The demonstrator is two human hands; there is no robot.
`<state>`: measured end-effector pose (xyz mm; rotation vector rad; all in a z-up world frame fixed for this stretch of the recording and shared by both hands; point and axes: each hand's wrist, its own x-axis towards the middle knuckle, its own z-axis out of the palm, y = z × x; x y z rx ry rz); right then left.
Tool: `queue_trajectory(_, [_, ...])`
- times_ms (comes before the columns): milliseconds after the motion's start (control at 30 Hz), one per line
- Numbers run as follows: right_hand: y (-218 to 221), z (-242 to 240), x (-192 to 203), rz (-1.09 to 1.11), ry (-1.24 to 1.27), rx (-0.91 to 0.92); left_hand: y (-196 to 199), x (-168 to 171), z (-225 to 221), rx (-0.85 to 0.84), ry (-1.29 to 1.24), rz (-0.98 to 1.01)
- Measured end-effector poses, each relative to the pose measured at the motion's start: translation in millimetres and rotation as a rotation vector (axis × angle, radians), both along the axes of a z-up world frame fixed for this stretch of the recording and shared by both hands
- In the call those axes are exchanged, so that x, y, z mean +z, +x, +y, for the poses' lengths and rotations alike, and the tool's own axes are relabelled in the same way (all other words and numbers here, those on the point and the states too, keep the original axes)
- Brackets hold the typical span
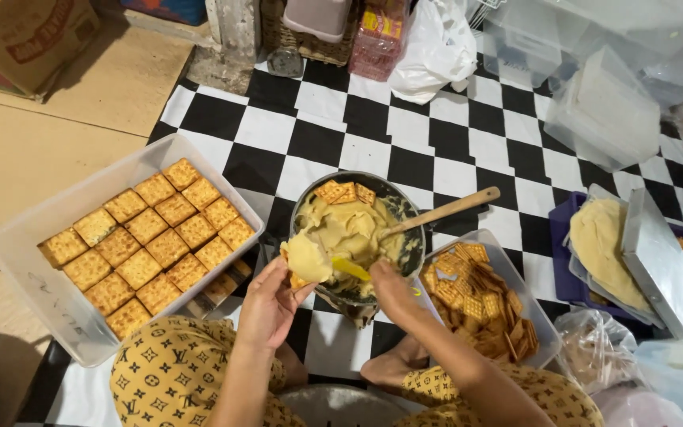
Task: Assembling cracker sandwiches by spreading filling onto crackers using a spatula.
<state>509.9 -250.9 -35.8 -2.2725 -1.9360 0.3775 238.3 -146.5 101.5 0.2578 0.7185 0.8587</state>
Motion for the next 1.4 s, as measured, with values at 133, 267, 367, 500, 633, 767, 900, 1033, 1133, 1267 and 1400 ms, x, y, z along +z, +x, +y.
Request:
queue_trajectory(133, [-16, 57, 31, 0.005, -0.278, 0.039, -8, 10, 1, 0.001, 0.147, 0.004])
queue_trajectory(267, [-3, 149, 48, 0.063, 0.008, -0.104, 4, -13, 4, 0.009, 0.188, 0.111])
queue_trajectory(367, [12, 210, 22, 0.073, 0.168, -0.184, 14, -5, 4, -0.031, 0.158, 0.248])
queue_trajectory(500, [0, 254, 25, -0.028, -0.202, -0.366, 20, -28, -1, 0.015, 0.175, 0.267])
queue_trajectory(633, [2, 265, 11, -0.068, -0.236, -0.408, 17, -24, 4, 0.020, 0.103, 0.386])
queue_trajectory(767, [4, 255, 26, 0.120, -0.102, -0.445, 17, -18, 5, 0.038, 0.151, 0.491])
queue_trajectory(900, [7, 217, 68, 0.446, 0.202, -0.441, 20, -24, 3, 0.090, 0.253, 0.483])
queue_trajectory(1033, [-6, 144, 136, 1.046, 0.186, -0.615, 18, -11, -2, 0.065, 0.324, 0.418])
queue_trajectory(1133, [-11, 83, 150, 1.728, 0.162, -0.336, 23, -5, -7, -0.020, 0.321, 0.445])
queue_trajectory(1267, [-39, 36, 155, 1.586, 0.129, -0.427, 32, -9, -15, -0.023, 0.227, 0.383])
queue_trajectory(1400, [-45, 21, 152, 1.521, 0.180, -0.450, 33, -8, -18, -0.008, 0.182, 0.178])
